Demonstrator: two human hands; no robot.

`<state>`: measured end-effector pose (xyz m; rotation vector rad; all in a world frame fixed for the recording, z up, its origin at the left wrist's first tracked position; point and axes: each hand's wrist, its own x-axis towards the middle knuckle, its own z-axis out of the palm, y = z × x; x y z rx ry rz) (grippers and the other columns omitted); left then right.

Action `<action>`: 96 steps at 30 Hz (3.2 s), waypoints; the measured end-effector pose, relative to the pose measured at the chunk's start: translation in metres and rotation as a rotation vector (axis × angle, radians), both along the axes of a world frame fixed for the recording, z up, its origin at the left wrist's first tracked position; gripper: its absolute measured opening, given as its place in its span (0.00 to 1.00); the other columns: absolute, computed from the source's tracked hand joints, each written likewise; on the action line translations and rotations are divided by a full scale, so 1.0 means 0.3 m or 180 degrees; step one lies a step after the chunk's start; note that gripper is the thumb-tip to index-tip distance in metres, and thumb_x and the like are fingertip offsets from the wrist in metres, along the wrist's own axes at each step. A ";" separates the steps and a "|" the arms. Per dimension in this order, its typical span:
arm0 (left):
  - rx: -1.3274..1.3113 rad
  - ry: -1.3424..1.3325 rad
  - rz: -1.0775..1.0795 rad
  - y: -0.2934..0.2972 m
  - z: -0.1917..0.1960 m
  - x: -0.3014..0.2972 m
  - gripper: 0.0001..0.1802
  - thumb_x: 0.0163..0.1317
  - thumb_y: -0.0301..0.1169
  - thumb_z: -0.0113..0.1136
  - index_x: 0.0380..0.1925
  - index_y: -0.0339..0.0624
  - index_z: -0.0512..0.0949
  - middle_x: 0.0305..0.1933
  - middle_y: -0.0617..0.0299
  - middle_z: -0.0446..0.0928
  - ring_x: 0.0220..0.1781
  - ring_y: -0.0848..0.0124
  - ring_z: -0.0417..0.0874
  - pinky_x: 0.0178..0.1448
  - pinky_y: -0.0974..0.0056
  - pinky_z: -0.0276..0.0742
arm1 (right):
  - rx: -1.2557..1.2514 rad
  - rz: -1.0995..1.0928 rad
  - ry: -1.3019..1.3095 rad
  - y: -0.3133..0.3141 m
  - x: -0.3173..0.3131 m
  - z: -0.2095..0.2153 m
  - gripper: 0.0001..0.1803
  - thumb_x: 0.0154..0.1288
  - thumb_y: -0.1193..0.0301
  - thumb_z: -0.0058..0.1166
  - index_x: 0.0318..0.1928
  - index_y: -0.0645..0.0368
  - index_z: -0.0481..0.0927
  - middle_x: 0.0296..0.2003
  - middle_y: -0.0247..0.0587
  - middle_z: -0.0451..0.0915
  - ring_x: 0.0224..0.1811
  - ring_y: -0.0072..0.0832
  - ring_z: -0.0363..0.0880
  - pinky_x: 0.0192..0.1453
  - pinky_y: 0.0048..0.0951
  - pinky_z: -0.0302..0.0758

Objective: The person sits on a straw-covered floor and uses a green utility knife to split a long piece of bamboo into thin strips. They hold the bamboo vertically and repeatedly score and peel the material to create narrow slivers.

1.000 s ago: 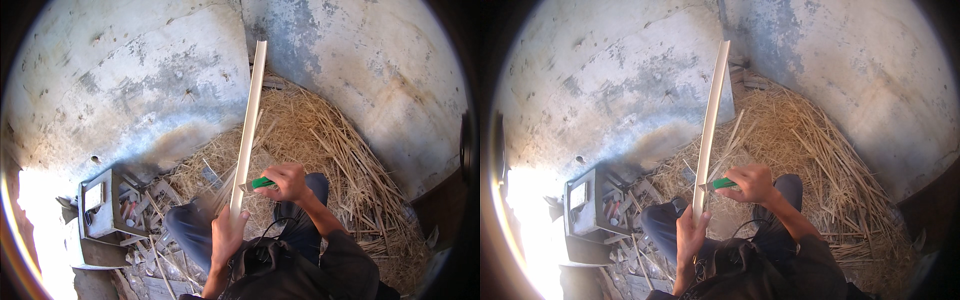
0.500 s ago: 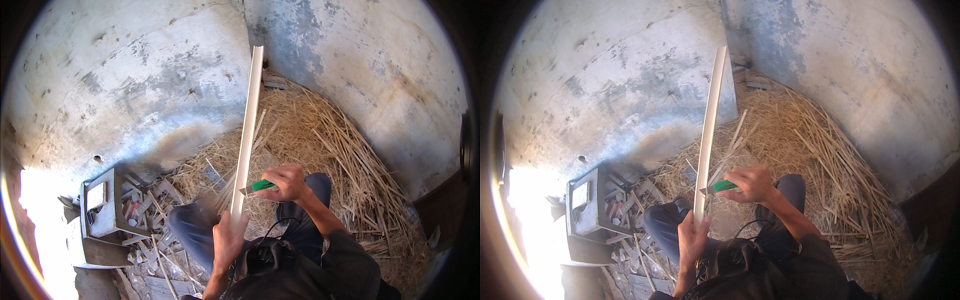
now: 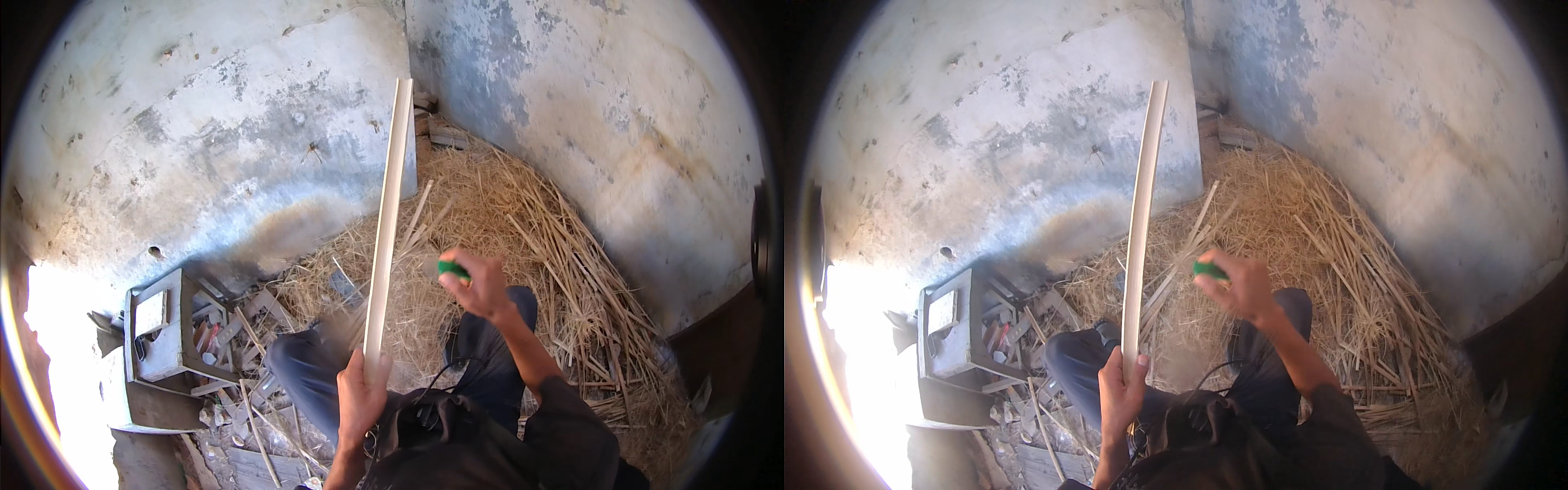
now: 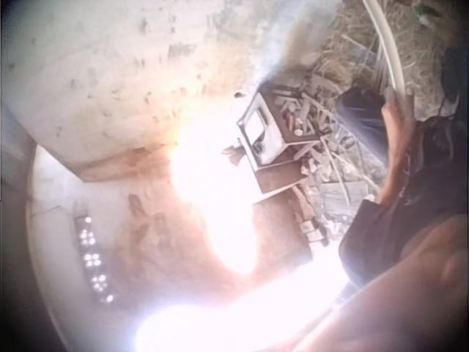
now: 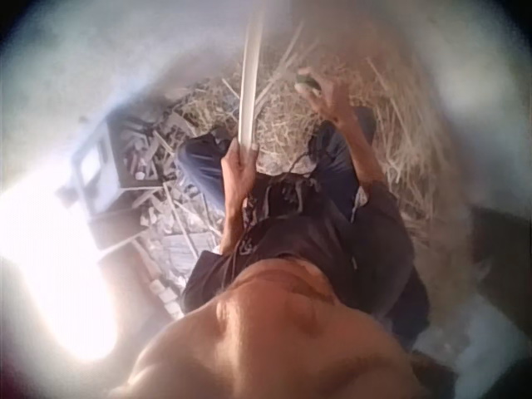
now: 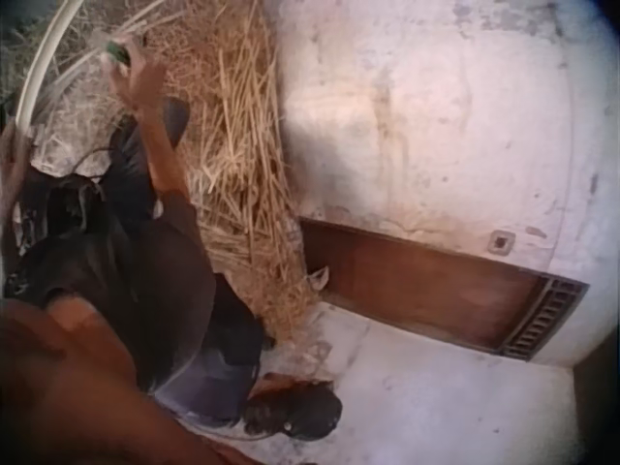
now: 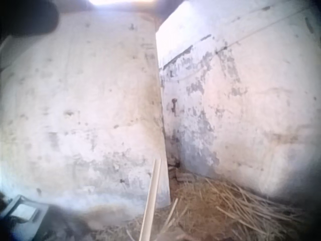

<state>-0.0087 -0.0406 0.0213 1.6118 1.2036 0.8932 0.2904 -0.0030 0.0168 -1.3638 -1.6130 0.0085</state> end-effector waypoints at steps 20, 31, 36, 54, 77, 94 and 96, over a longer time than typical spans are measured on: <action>0.0356 -0.0178 -0.0090 0.023 0.038 0.051 0.13 0.73 0.30 0.72 0.36 0.32 0.80 0.20 0.63 0.70 0.25 0.80 0.67 0.29 0.64 0.66 | 0.0762 0.0515 -0.0732 -0.010 -0.136 0.021 0.23 0.67 0.42 0.71 0.36 0.48 0.89 0.24 0.26 0.84 0.18 0.27 0.79 0.24 0.32 0.71; -0.0158 -0.0399 -0.0220 0.011 0.015 0.026 0.15 0.75 0.32 0.72 0.35 0.31 0.78 0.21 0.64 0.73 0.28 0.83 0.68 0.30 0.65 0.66 | 0.0893 0.0334 -0.0918 -0.002 -0.113 0.033 0.24 0.67 0.40 0.71 0.34 0.47 0.89 0.21 0.24 0.80 0.16 0.25 0.74 0.22 0.31 0.67; -0.0357 -0.0510 -0.0200 -0.008 0.012 0.015 0.15 0.75 0.31 0.70 0.35 0.31 0.78 0.23 0.66 0.75 0.30 0.83 0.69 0.31 0.66 0.67 | 0.0899 0.0323 -0.0966 0.003 -0.098 0.023 0.22 0.69 0.42 0.70 0.34 0.47 0.89 0.22 0.26 0.82 0.17 0.26 0.77 0.23 0.32 0.69; -0.1233 -0.0681 -0.0532 -0.106 -0.080 -0.166 0.14 0.81 0.37 0.65 0.40 0.36 0.82 0.24 0.72 0.76 0.24 0.84 0.73 0.27 0.70 0.66 | 0.0067 -0.0925 0.0474 0.095 0.229 0.027 0.33 0.83 0.38 0.50 0.43 0.55 0.90 0.17 0.26 0.74 0.16 0.17 0.69 0.19 0.31 0.63; -0.0032 -0.0421 -0.0068 0.000 0.007 0.008 0.15 0.76 0.28 0.69 0.33 0.34 0.73 0.22 0.66 0.68 0.29 0.81 0.64 0.30 0.66 0.64 | 0.0584 0.0894 -0.0795 -0.017 -0.186 0.013 0.23 0.69 0.40 0.68 0.38 0.46 0.88 0.28 0.24 0.87 0.22 0.27 0.83 0.26 0.31 0.75; -0.0431 -0.0564 -0.0216 -0.007 0.019 0.000 0.15 0.79 0.32 0.65 0.35 0.33 0.76 0.22 0.66 0.74 0.29 0.82 0.68 0.31 0.65 0.66 | 0.0826 0.0459 -0.1118 -0.014 -0.171 0.039 0.26 0.66 0.36 0.70 0.33 0.44 0.88 0.22 0.21 0.82 0.18 0.21 0.77 0.24 0.27 0.67; -0.0492 -0.0520 -0.0247 -0.007 0.020 -0.007 0.15 0.79 0.33 0.65 0.35 0.33 0.76 0.22 0.66 0.74 0.28 0.82 0.69 0.31 0.66 0.66 | 0.0834 0.0454 -0.1157 -0.012 -0.163 0.037 0.26 0.66 0.36 0.70 0.33 0.44 0.88 0.22 0.20 0.82 0.18 0.21 0.77 0.24 0.27 0.67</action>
